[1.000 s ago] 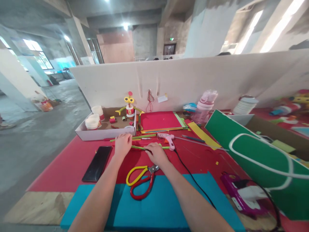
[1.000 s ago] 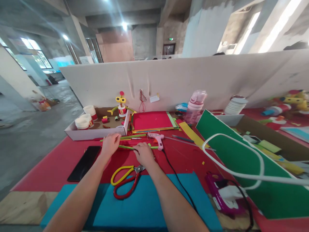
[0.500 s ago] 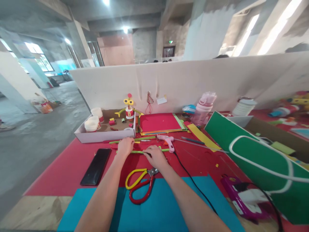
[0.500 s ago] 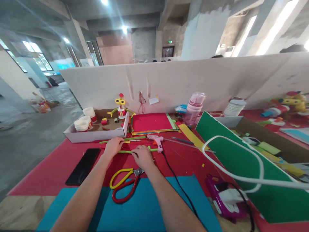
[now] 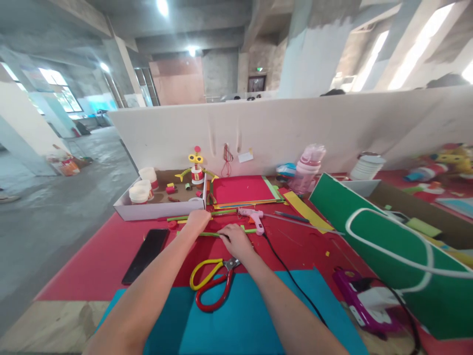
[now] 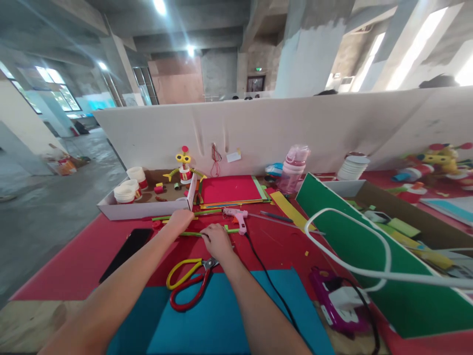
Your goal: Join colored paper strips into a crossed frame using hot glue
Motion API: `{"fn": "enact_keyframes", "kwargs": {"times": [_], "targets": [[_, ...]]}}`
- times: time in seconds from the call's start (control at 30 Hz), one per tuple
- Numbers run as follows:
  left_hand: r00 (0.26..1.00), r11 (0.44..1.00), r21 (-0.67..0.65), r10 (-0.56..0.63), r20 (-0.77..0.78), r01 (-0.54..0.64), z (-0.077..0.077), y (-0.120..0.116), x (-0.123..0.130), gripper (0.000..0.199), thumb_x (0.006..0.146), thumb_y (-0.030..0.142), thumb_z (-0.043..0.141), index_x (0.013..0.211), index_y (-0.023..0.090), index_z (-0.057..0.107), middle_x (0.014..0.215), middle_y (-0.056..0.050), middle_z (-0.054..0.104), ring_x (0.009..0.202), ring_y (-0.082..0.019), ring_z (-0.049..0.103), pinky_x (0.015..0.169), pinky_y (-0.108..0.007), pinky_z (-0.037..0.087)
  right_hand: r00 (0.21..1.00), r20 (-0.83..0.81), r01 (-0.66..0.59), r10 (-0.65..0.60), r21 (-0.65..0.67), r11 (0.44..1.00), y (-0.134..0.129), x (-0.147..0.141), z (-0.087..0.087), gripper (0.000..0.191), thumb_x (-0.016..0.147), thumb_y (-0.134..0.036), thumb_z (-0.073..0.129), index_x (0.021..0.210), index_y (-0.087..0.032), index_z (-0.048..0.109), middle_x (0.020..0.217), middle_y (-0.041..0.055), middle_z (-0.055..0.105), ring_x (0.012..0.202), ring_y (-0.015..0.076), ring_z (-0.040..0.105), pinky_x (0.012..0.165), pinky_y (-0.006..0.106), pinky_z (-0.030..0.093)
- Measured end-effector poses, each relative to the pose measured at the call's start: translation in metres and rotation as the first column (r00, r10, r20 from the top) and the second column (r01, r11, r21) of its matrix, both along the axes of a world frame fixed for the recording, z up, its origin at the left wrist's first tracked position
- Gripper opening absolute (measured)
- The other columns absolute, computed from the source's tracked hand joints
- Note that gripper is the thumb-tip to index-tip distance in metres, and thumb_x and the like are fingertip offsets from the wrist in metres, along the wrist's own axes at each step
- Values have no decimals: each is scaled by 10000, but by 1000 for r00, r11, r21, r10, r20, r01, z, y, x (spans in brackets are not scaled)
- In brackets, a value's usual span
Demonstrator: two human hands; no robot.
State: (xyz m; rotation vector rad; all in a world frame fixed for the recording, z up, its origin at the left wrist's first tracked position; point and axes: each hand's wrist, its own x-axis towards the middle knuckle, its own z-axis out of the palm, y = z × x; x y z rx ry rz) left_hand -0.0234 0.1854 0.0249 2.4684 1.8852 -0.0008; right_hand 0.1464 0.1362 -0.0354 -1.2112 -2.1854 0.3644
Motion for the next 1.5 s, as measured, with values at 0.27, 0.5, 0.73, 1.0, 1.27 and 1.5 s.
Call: {"fn": "enact_keyframes", "kwargs": {"times": [0.27, 0.5, 0.73, 1.0, 1.27, 1.5], "targets": [[610, 941, 240, -47, 791, -239, 19, -47, 13, 186, 823, 292, 500, 869, 169, 631, 770, -51, 639, 676, -146, 583, 652, -251, 462, 707, -703, -18, -74, -122, 992, 2, 4, 19, 273, 859, -412, 514, 904, -201, 682, 904, 70, 683, 870, 204, 618, 812, 335, 479], [-82, 988, -152, 152, 985, 10, -14, -51, 25, 211, 683, 337, 674, 728, 143, 603, 502, 54, 469, 454, -59, 407, 461, -183, 325, 522, -841, -413, -143, -396, 820, -2, 2, 23, 387, 748, -553, 599, 744, -170, 654, 608, -9, 627, 522, 114, 567, 540, 232, 474], [201, 995, -101, 104, 974, -23, -15, -54, 23, 220, 690, 360, 651, 748, 147, 650, 625, 10, 591, 524, -85, 482, 513, -200, 384, 616, -782, -331, -97, -368, 869, -2, -1, 19, 325, 783, -500, 571, 713, -185, 611, 572, -35, 578, 504, 105, 535, 501, 210, 441], [694, 935, 177, 94, 714, -308, 10, -28, -28, 220, 777, 336, 560, 810, 195, 725, 788, -37, 708, 691, -168, 610, 657, -253, 438, 324, -899, -353, -294, -403, 844, 3, 0, 15, 342, 684, -482, 687, 797, -200, 532, 645, -31, 605, 511, 103, 560, 506, 233, 488], [999, 1000, -29, -1, 48, 3, -1, 2, -40, 176, 722, 180, 576, 770, 254, 729, 870, -67, 711, 831, -230, 647, 740, -294, 444, 249, -910, -284, -331, -395, 873, 6, 5, 13, 334, 748, -518, 606, 800, -190, 569, 499, -98, 383, 351, 19, 230, 311, 128, 198], [998, 999, -2, 40, 54, -40, -7, 12, -39, 166, 689, 154, 599, 791, 232, 704, 883, -87, 693, 874, -242, 636, 787, -305, 446, 117, -901, -112, -417, -429, 896, 10, 13, 17, 382, 718, -558, 626, 721, -183, 552, 439, -107, 328, 336, 19, 198, 310, 143, 147]]}}
